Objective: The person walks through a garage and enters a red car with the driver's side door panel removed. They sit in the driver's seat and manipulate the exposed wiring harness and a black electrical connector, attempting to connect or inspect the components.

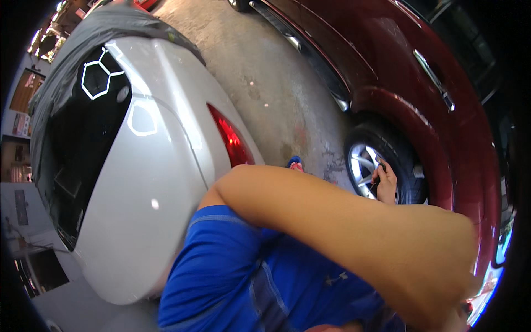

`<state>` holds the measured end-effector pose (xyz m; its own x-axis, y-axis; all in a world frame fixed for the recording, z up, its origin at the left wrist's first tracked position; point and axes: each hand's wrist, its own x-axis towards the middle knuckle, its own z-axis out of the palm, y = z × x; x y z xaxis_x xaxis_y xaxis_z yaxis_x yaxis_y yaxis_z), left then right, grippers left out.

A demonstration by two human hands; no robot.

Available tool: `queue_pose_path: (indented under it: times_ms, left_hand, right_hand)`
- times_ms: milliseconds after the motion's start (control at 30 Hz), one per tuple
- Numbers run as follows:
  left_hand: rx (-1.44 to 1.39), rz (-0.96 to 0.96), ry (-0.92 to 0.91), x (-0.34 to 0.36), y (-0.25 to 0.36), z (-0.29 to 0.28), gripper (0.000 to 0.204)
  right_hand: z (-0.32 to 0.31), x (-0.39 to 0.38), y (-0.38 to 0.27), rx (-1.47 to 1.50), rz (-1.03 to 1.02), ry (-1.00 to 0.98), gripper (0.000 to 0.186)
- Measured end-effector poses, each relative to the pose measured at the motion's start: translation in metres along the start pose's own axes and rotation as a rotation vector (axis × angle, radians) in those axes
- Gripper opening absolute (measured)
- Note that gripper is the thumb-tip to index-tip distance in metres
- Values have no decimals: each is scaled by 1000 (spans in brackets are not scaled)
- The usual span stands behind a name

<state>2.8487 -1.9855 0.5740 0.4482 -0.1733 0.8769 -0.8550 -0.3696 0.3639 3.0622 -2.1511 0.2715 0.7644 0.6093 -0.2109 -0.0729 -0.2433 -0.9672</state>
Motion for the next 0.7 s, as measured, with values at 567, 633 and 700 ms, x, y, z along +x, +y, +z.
queue_pose_path:
  times_ms: [567,633,700]
  left_hand:
    - [683,-1268,-333,-299,-442,-357,31]
    - [706,-1454,-251,-321,-434,-400,31]
    - [705,-1575,-52,-340,-437,-444,31]
  right_hand:
    - [209,467,-29,-25,308,-227,20]
    - [277,554,-71,15,254,-313,21]
    - [358,650,-126,49,180,-421,21]
